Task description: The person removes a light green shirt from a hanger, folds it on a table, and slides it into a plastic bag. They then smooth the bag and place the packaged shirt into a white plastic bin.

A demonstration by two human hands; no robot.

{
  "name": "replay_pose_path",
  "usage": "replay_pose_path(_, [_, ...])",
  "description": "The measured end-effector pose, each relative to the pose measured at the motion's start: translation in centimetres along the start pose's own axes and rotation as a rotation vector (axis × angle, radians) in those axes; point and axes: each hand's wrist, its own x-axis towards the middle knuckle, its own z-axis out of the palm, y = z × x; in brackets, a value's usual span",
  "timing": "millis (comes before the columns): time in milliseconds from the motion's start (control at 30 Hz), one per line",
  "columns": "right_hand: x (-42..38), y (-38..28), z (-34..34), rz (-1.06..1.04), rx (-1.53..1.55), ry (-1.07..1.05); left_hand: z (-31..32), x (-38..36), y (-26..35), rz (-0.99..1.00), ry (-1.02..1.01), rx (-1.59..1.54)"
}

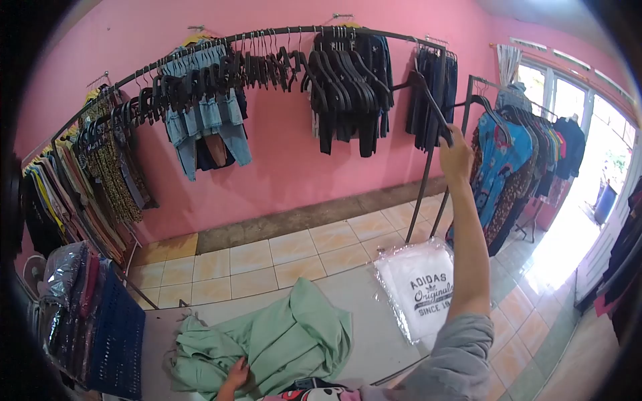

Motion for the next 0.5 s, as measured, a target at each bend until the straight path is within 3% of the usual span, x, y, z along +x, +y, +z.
replay_pose_path(67, [3.2, -2.5, 2.1, 0.058, -0.009, -0.062, 0.8, -0.7, -1.2, 0.026, -0.001, 0.098])
replay_pose_path(133, [5.9, -3.3, 5.5, -0.003, -0.025, -0.048, 1.1, -0.9, -1.6, -0.172, 0.016, -0.191])
replay_pose_path(233, [8.6, -5.9, 8.8, 0.039, -0.071, -0.087, 2.5, -0.9, -3.7, 0.001, 0.16, -0.043])
replay_pose_path(500, [12.2, -7.9, 13.9, 0.073, -0.068, -0.176, 2.2, -1.8, -1.4, -0.113, 0.206, 0.031])
